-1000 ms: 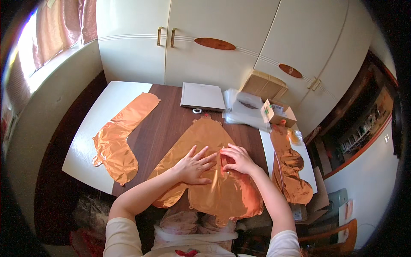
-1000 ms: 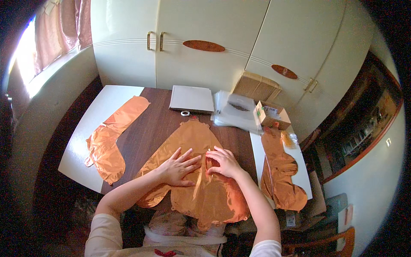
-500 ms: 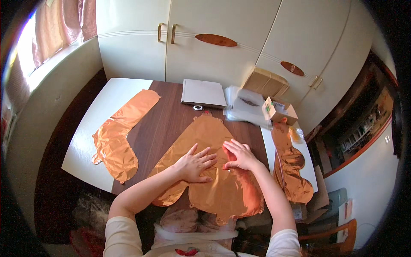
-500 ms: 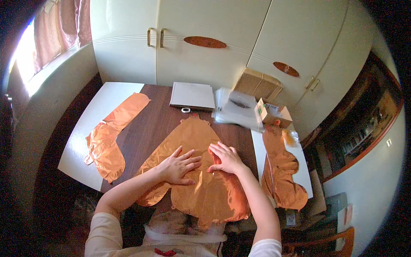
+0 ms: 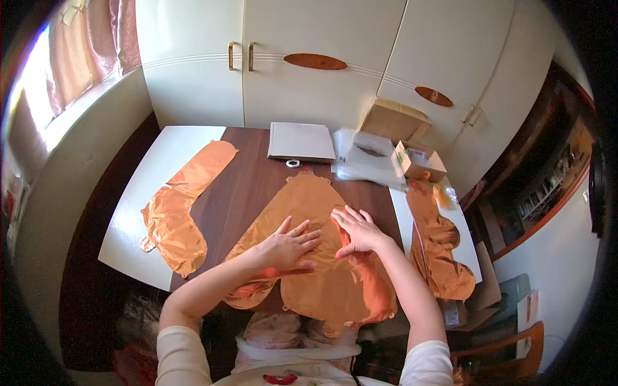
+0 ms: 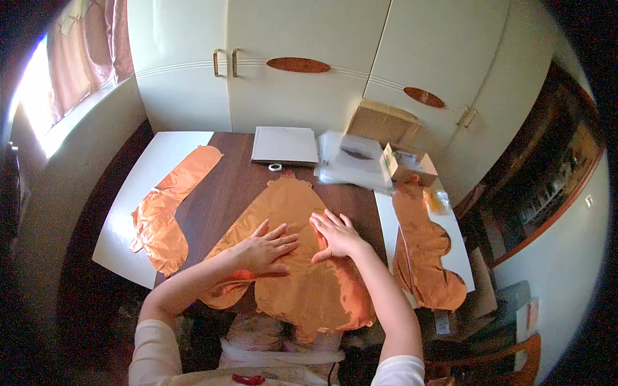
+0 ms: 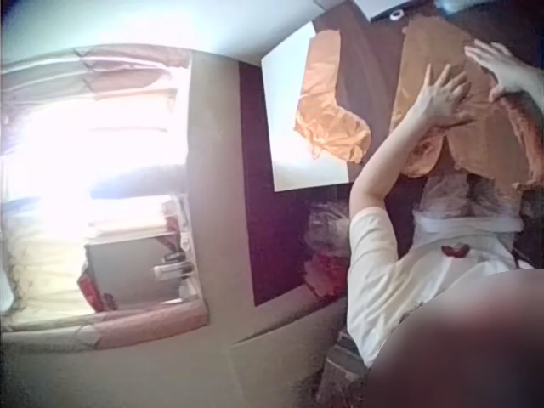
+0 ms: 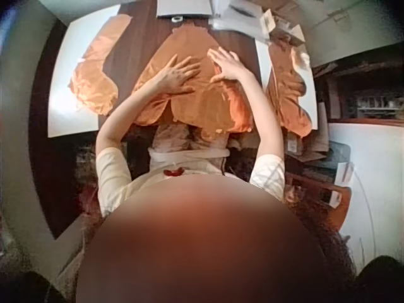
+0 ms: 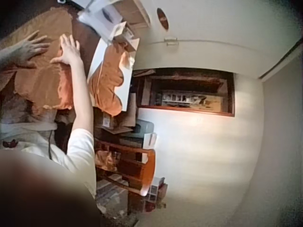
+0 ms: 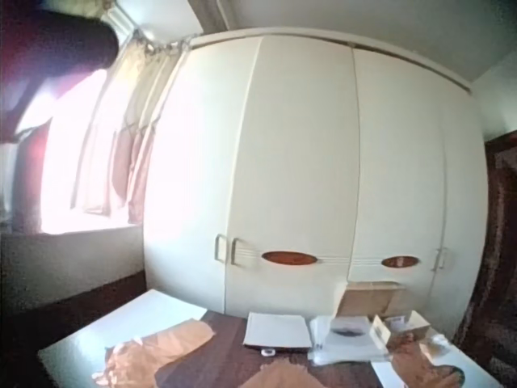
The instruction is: Inspecting and organizing large rose-gold foil balloons on a workspace.
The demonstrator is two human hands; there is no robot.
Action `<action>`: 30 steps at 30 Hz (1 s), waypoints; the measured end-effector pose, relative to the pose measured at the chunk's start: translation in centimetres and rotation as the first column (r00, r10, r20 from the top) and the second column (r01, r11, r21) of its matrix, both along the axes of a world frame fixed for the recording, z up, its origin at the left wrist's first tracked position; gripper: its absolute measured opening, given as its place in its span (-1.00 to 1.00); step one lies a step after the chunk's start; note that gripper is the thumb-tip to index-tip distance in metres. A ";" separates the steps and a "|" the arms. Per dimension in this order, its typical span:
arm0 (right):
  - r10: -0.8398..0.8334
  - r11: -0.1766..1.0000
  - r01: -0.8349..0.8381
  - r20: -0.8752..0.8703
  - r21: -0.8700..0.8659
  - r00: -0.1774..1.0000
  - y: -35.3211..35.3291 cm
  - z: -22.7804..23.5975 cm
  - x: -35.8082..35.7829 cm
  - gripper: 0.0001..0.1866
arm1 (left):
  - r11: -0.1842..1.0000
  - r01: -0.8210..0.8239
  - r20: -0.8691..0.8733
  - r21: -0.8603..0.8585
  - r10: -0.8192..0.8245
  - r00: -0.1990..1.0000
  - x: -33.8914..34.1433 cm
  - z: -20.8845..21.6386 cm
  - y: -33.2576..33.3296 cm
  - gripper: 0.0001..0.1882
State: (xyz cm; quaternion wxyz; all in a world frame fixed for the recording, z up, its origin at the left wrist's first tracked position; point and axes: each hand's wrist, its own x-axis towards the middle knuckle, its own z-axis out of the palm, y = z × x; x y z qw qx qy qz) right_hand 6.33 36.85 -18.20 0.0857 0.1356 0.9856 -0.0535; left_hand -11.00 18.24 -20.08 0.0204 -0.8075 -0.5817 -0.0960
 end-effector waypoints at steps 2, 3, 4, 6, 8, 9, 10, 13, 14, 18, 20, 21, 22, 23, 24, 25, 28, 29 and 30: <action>-0.001 1.000 0.001 -0.005 -0.001 1.000 0.0 0.0 0.0 0.25 | 0.990 -0.034 -0.042 -0.137 0.028 0.999 -0.2 0.9 0.2 -0.28; -0.006 1.000 0.006 0.002 0.001 1.000 0.0 0.1 0.0 0.25 | 0.997 -0.021 -0.052 -0.075 0.017 0.999 -0.2 1.3 0.3 -0.38; -0.011 1.000 0.011 0.008 0.003 1.000 0.0 0.2 0.0 0.25 | 0.997 -0.019 -0.055 -0.078 0.015 0.998 -0.1 1.8 0.7 -0.38; -0.001 1.000 0.001 -0.017 0.004 1.000 0.1 0.2 0.0 0.22 | 0.985 0.007 -0.151 -0.172 -0.033 0.988 0.4 3.3 1.4 -0.43; 0.013 1.000 -0.013 -0.046 0.006 0.999 0.0 0.1 -0.1 0.20 | 0.984 0.057 -0.084 -0.169 -0.072 0.994 1.3 3.2 2.5 -0.48; 0.006 1.000 -0.006 -0.033 0.016 0.999 -0.1 0.1 -0.3 0.19 | 0.982 0.103 -0.015 -0.160 -0.107 0.994 1.8 3.3 3.0 -0.52; -0.001 1.000 0.002 -0.020 0.026 1.000 -0.2 0.2 -0.5 0.18 | 0.980 0.097 -0.061 -0.176 -0.109 0.992 2.3 3.3 3.2 -0.54; 0.014 0.998 -0.013 -0.013 0.069 1.000 0.8 -1.3 -0.2 0.17 | 0.970 0.050 -0.133 -0.240 -0.083 0.988 3.3 2.7 4.4 -0.51; 0.010 0.998 -0.009 -0.014 0.066 1.000 0.7 -1.3 -0.2 0.17 | 0.981 0.016 -0.129 -0.194 -0.041 0.991 3.3 2.3 4.6 -0.50; -0.003 0.999 0.004 -0.022 0.046 1.000 0.3 -0.6 -0.2 0.23 | 0.996 -0.044 -0.138 -0.076 0.033 0.990 2.3 1.8 5.6 -0.55; -0.007 1.000 0.007 -0.018 0.012 1.000 -0.1 0.0 -0.3 0.25 | 0.994 -0.085 -0.102 -0.072 0.077 0.992 1.7 1.3 6.3 -0.54; -0.024 1.000 0.024 -0.023 -0.007 0.999 -0.2 0.2 -0.3 0.27 | 0.990 -0.124 -0.065 -0.068 0.120 0.991 1.5 1.0 6.6 -0.52; -0.040 0.999 0.040 -0.028 -0.027 0.999 -0.4 0.3 -0.3 0.28 | 0.990 -0.127 -0.064 -0.068 0.123 0.990 1.3 0.8 6.9 -0.52; -0.040 0.999 0.040 -0.027 -0.028 0.999 -0.4 0.5 -0.3 0.28 | 0.987 -0.153 -0.107 -0.057 0.146 0.983 1.2 1.0 7.0 -0.51; -0.045 0.999 0.044 -0.018 -0.024 0.999 -0.5 0.6 -0.3 0.29 | 0.983 -0.180 -0.149 -0.045 0.171 0.974 1.2 1.2 7.1 -0.49; -0.048 0.999 0.048 -0.009 -0.019 0.999 -0.6 0.7 -0.4 0.30 | 0.982 -0.182 -0.149 -0.047 0.173 0.974 1.2 1.3 7.1 -0.49; -0.043 0.999 0.043 -0.010 -0.020 0.999 -0.5 0.6 -0.3 0.29 | 0.968 -0.239 -0.136 -0.074 0.228 0.964 1.2 1.2 6.7 -0.47; -0.042 0.999 0.042 -0.010 -0.022 0.999 -0.4 0.6 -0.3 0.29 | 0.986 -0.165 -0.119 0.023 0.167 0.979 1.1 0.8 6.2 -0.45; -0.038 0.999 0.038 -0.015 -0.021 0.999 -0.4 0.5 -0.3 0.28 | 0.988 -0.091 -0.109 0.121 0.104 0.989 0.9 0.3 5.7 -0.44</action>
